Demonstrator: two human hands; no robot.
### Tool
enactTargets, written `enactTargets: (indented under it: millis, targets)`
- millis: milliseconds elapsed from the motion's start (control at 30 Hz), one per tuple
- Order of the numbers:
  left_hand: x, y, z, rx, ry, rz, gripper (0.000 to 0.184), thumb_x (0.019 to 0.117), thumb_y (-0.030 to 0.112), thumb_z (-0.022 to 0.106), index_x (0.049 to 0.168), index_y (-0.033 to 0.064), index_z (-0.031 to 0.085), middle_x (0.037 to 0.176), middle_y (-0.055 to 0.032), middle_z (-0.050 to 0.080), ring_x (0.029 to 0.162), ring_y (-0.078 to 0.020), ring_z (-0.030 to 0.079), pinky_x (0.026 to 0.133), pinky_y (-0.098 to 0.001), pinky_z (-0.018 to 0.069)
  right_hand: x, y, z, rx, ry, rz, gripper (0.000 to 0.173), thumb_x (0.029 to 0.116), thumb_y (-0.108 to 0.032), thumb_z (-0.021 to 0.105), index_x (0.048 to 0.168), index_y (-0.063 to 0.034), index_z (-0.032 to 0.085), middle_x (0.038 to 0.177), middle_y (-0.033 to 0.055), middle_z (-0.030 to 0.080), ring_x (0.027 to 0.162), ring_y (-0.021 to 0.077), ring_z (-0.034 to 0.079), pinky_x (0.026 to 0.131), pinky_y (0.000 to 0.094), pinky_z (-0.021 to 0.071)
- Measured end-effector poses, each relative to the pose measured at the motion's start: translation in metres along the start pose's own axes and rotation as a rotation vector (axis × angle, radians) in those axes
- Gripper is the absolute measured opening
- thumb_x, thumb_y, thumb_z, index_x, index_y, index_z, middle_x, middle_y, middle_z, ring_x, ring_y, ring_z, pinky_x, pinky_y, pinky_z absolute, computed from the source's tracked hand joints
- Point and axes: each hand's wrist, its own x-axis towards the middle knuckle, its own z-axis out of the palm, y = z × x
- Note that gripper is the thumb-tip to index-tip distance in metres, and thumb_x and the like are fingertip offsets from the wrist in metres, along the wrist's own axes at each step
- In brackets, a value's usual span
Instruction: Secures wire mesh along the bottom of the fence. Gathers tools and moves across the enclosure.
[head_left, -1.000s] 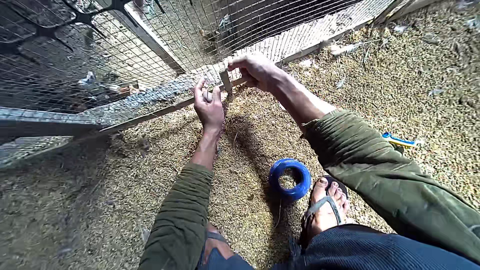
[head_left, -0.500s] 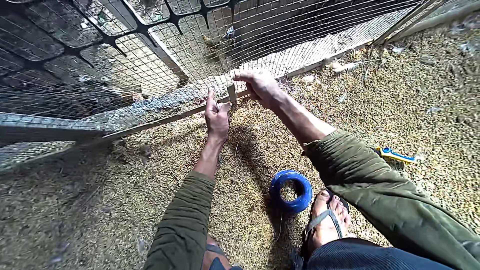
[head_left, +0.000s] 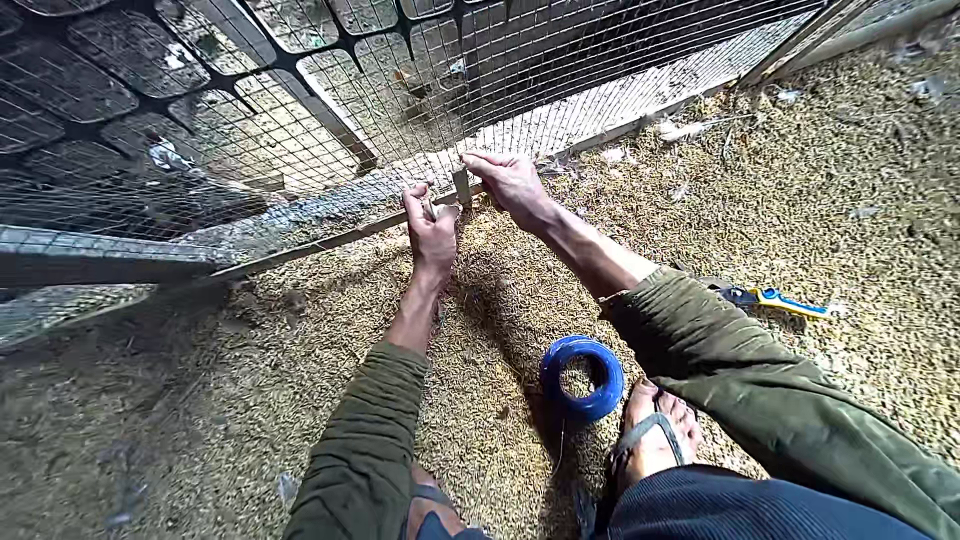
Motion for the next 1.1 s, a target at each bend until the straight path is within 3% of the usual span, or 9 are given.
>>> enactTargets:
  millis: [233,300,367,500,600,700,767,900,1100]
  targets:
    - [-0.003,-0.002,-0.001,0.032,-0.008,0.015,0.060,0.0873,0.002,0.061,0.142,0.0095,0.037,0.070,0.0037,0.046,0.048,-0.0055,0.041,0.044,-0.0231,0.0383,-0.011,0.001,-0.005,-0.063,-0.003,-0.050,0.024,0.1056,-0.019,0.058,0.115,-0.0047,0.075,0.072,-0.0008,0.063,0.053,0.0031,0.046,0.052,0.0228,0.0415]
    - [-0.005,-0.004,0.000,0.028,-0.005,0.028,0.059,0.0871,0.000,0.061,0.141,0.0089,0.037,0.068,0.0046,0.046,0.047,-0.0047,0.041,0.044,-0.0223,0.0375,-0.015,0.003,-0.007,-0.098,-0.012,-0.075,0.025,0.1060,-0.019,0.057,0.116,-0.0050,0.075,0.083,0.0006,0.070,0.063,0.0024,0.055,0.062,0.0236,0.0486]
    - [-0.007,-0.003,-0.001,0.040,-0.005,0.027,0.059,0.0871,0.000,0.060,0.141,0.0078,0.036,0.068,0.0045,0.045,0.047,-0.0049,0.041,0.044,-0.0228,0.0386,-0.012,0.007,-0.007,-0.095,-0.017,-0.098,0.025,0.1054,-0.021,0.059,0.117,-0.0057,0.075,0.087,0.0011,0.071,0.067,0.0027,0.056,0.065,0.0257,0.0479]
    - [-0.009,-0.001,-0.002,0.067,-0.008,0.004,0.055,0.0899,0.003,0.060,0.140,0.0087,0.038,0.071,0.0032,0.047,0.049,-0.0052,0.042,0.045,-0.0232,0.0393,-0.015,0.013,-0.008,-0.068,-0.047,-0.128,0.026,0.1059,-0.020,0.058,0.119,-0.0052,0.075,0.105,0.0053,0.076,0.093,0.0068,0.070,0.086,0.0307,0.0560]
    - [-0.010,-0.002,-0.001,0.066,0.006,0.024,0.045,0.0972,0.011,0.066,0.135,0.0093,0.041,0.071,0.0031,0.051,0.047,-0.0049,0.041,0.045,-0.0228,0.0395,-0.017,0.018,-0.007,-0.060,-0.033,-0.134,0.027,0.1057,-0.021,0.058,0.119,-0.0050,0.075,0.102,0.0056,0.076,0.089,0.0076,0.069,0.083,0.0321,0.0558]
    - [-0.008,-0.002,0.008,0.088,0.102,0.052,0.041,0.0951,0.021,0.074,0.123,0.0092,0.046,0.069,0.0056,0.047,0.048,-0.0028,0.041,0.046,-0.0212,0.0410,-0.018,0.019,-0.006,-0.041,-0.034,-0.144,0.026,0.1056,-0.019,0.058,0.118,-0.0037,0.075,0.101,0.0062,0.077,0.089,0.0076,0.070,0.084,0.0315,0.0566]
    - [-0.007,0.001,0.016,0.108,0.201,0.067,0.043,0.0915,0.022,0.078,0.119,0.0070,0.048,0.077,0.0043,0.047,0.057,-0.0016,0.044,0.054,-0.0195,0.0432,-0.019,0.019,-0.005,-0.042,-0.027,-0.135,0.025,0.1054,-0.020,0.059,0.117,-0.0048,0.075,0.098,0.0048,0.076,0.083,0.0065,0.068,0.079,0.0302,0.0553]
    - [-0.005,0.001,0.024,0.162,0.294,0.124,0.048,0.0903,0.024,0.080,0.120,0.0014,0.049,0.099,-0.0031,0.057,0.083,-0.0038,0.057,0.079,-0.0222,0.0510,-0.020,0.017,-0.006,-0.048,-0.035,-0.125,0.026,0.1056,-0.020,0.059,0.120,-0.0049,0.075,0.102,0.0056,0.076,0.089,0.0071,0.069,0.084,0.0310,0.0562]
    - [-0.004,0.000,0.026,0.146,0.323,0.146,0.046,0.0892,0.024,0.081,0.116,0.0034,0.049,0.101,-0.0038,0.059,0.088,-0.0055,0.060,0.083,-0.0250,0.0531,-0.017,0.019,-0.004,-0.028,-0.026,-0.134,0.024,0.1051,-0.018,0.059,0.117,-0.0038,0.075,0.101,0.0062,0.076,0.090,0.0070,0.070,0.085,0.0301,0.0560]
